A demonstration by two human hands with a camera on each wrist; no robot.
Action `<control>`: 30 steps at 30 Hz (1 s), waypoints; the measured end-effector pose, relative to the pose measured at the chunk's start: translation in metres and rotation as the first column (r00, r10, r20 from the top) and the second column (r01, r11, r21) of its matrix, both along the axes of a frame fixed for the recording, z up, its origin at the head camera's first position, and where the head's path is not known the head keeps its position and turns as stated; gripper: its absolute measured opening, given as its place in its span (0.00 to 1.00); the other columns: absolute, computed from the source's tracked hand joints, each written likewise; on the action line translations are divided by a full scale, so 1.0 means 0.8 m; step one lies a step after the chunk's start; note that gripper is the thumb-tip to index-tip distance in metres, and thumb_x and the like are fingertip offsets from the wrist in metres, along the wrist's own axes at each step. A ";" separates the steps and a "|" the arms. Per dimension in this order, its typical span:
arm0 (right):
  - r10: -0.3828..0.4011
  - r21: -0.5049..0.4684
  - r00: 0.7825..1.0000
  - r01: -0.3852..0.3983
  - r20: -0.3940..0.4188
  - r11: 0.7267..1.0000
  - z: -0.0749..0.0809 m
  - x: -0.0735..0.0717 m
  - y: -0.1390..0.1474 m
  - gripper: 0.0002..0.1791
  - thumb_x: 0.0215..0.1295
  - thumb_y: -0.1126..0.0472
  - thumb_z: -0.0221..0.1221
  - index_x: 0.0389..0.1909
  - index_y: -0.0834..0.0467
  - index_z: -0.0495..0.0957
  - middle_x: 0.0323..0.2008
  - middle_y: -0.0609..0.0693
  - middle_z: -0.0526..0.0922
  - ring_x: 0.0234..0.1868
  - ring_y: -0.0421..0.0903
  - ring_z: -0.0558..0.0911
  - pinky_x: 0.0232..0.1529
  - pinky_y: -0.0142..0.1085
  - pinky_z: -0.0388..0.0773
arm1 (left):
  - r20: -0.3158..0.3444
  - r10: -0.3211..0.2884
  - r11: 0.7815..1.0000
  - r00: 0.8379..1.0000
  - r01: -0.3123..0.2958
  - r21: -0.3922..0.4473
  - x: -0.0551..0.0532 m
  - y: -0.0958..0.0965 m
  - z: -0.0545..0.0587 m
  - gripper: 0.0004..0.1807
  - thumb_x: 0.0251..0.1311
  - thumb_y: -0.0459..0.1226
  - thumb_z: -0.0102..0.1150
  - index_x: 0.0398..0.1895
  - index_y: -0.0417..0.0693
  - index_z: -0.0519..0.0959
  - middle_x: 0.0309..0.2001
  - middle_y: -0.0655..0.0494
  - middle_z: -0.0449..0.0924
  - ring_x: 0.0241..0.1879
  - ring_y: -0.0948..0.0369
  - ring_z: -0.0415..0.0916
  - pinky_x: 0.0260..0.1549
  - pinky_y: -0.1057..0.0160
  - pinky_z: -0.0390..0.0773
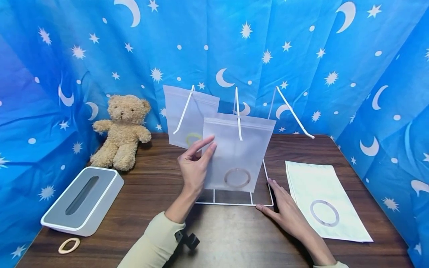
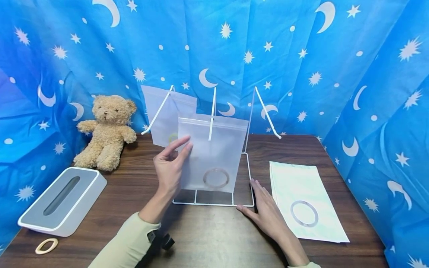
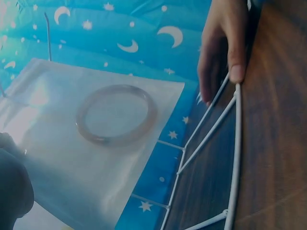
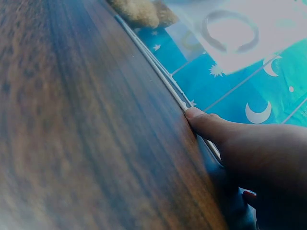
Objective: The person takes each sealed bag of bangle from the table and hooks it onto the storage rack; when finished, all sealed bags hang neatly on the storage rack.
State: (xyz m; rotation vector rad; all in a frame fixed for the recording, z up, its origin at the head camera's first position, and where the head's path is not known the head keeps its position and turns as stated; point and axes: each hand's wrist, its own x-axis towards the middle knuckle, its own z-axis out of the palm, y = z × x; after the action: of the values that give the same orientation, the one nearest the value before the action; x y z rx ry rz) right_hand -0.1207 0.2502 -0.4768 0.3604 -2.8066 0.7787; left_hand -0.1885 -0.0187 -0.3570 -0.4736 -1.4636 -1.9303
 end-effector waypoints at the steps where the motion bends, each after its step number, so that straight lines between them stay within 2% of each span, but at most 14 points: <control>1: 0.000 0.000 1.000 0.000 -0.001 1.000 0.000 0.000 0.000 0.54 0.59 0.32 0.61 0.75 0.61 0.54 0.72 0.64 0.59 0.72 0.61 0.58 0.65 0.60 0.59 | 0.001 0.000 1.000 1.000 0.000 0.010 -0.003 0.002 0.003 0.12 0.53 0.23 0.68 0.42 0.34 0.86 0.41 0.43 0.86 0.20 0.66 0.61 0.16 0.75 0.60; 3: 0.001 -0.001 1.000 -0.001 -0.005 1.000 0.000 0.000 -0.001 0.53 0.59 0.33 0.61 0.75 0.62 0.54 0.72 0.63 0.60 0.71 0.61 0.58 0.65 0.60 0.59 | 0.007 -0.003 1.000 1.000 0.003 0.031 -0.008 0.006 0.010 0.11 0.53 0.22 0.67 0.42 0.29 0.84 0.41 0.40 0.85 0.19 0.68 0.62 0.16 0.76 0.62; 6: -0.001 -0.001 1.000 0.001 -0.004 1.000 0.001 0.001 -0.002 0.53 0.59 0.33 0.61 0.75 0.61 0.55 0.72 0.63 0.60 0.71 0.61 0.58 0.65 0.59 0.59 | 0.017 -0.015 0.998 1.000 0.014 0.068 -0.025 0.012 0.008 0.12 0.53 0.21 0.66 0.42 0.27 0.83 0.41 0.39 0.85 0.16 0.70 0.59 0.14 0.77 0.61; 10: -0.003 -0.002 1.000 0.003 -0.007 1.000 0.002 0.001 -0.002 0.53 0.59 0.33 0.61 0.75 0.62 0.55 0.71 0.63 0.60 0.72 0.60 0.58 0.66 0.59 0.59 | 0.012 -0.001 0.996 1.000 0.000 0.093 -0.055 0.018 -0.003 0.12 0.54 0.25 0.69 0.43 0.32 0.85 0.42 0.42 0.85 0.30 0.64 0.76 0.20 0.78 0.69; 13: -0.002 -0.003 1.000 0.002 -0.009 1.000 0.002 0.001 -0.001 0.53 0.60 0.33 0.61 0.75 0.62 0.55 0.71 0.63 0.60 0.72 0.60 0.58 0.66 0.59 0.59 | 0.007 0.025 0.994 1.000 -0.025 0.102 -0.069 0.022 -0.005 0.12 0.53 0.27 0.71 0.42 0.36 0.86 0.42 0.45 0.86 0.44 0.56 0.80 0.26 0.77 0.74; 14: -0.002 -0.005 1.000 0.002 -0.013 1.000 0.002 0.001 -0.001 0.52 0.60 0.33 0.61 0.75 0.62 0.55 0.71 0.63 0.61 0.72 0.60 0.59 0.65 0.59 0.59 | 0.005 0.031 0.994 1.000 -0.031 0.104 -0.073 0.023 -0.006 0.12 0.53 0.28 0.71 0.42 0.37 0.87 0.41 0.45 0.86 0.45 0.54 0.80 0.27 0.76 0.75; 17: -0.001 -0.008 1.000 0.001 -0.016 1.000 0.001 0.002 -0.002 0.53 0.59 0.33 0.61 0.74 0.62 0.55 0.71 0.64 0.61 0.71 0.60 0.59 0.65 0.59 0.60 | 0.002 0.046 0.994 0.999 -0.046 0.103 -0.081 0.026 -0.006 0.12 0.53 0.29 0.72 0.41 0.39 0.87 0.41 0.47 0.86 0.44 0.54 0.81 0.25 0.76 0.75; 20: -0.004 -0.007 1.000 0.004 -0.006 1.000 0.002 0.002 -0.002 0.53 0.59 0.32 0.61 0.75 0.62 0.55 0.71 0.64 0.60 0.71 0.60 0.59 0.65 0.59 0.60 | 0.005 0.036 0.994 0.999 -0.037 0.106 -0.086 0.026 -0.006 0.12 0.53 0.29 0.72 0.42 0.39 0.87 0.41 0.48 0.86 0.36 0.60 0.80 0.19 0.77 0.70; 23: -0.007 -0.001 1.000 0.007 0.011 1.000 0.002 0.002 -0.001 0.54 0.59 0.31 0.60 0.75 0.61 0.54 0.71 0.64 0.60 0.72 0.60 0.58 0.65 0.59 0.59 | 0.011 0.029 0.992 1.000 -0.031 0.121 -0.090 0.027 -0.005 0.12 0.53 0.28 0.71 0.42 0.38 0.87 0.41 0.48 0.86 0.26 0.66 0.72 0.13 0.78 0.63; 24: -0.007 0.000 1.000 0.007 0.013 1.000 0.002 0.001 -0.001 0.54 0.59 0.31 0.60 0.75 0.61 0.54 0.71 0.64 0.60 0.72 0.60 0.58 0.65 0.59 0.59 | 0.012 0.028 0.992 1.000 -0.029 0.125 -0.092 0.027 -0.005 0.12 0.53 0.28 0.71 0.42 0.38 0.87 0.41 0.48 0.86 0.26 0.67 0.71 0.13 0.78 0.61; 27: -0.011 0.002 1.000 0.011 0.011 1.000 0.002 0.001 -0.001 0.54 0.58 0.31 0.60 0.75 0.61 0.55 0.71 0.64 0.60 0.72 0.60 0.58 0.65 0.59 0.59 | 0.012 0.030 0.991 0.999 -0.031 0.132 -0.095 0.027 -0.004 0.11 0.52 0.28 0.71 0.41 0.39 0.87 0.41 0.48 0.86 0.30 0.65 0.76 0.14 0.78 0.64; 30: -0.012 0.002 1.000 0.012 0.001 1.000 0.002 0.001 -0.002 0.54 0.59 0.31 0.60 0.75 0.61 0.55 0.71 0.64 0.60 0.71 0.60 0.59 0.65 0.59 0.59 | 0.021 0.028 0.991 0.999 -0.030 0.129 -0.099 0.027 -0.003 0.12 0.53 0.28 0.72 0.41 0.39 0.87 0.42 0.48 0.86 0.39 0.62 0.81 0.16 0.79 0.67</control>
State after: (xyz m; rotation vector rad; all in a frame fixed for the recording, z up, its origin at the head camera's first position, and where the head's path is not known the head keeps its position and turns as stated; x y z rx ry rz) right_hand -0.1196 0.2485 -0.4749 0.3435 -2.8084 0.7745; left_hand -0.2676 0.0030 -0.3593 -0.3739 -1.3390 -1.9968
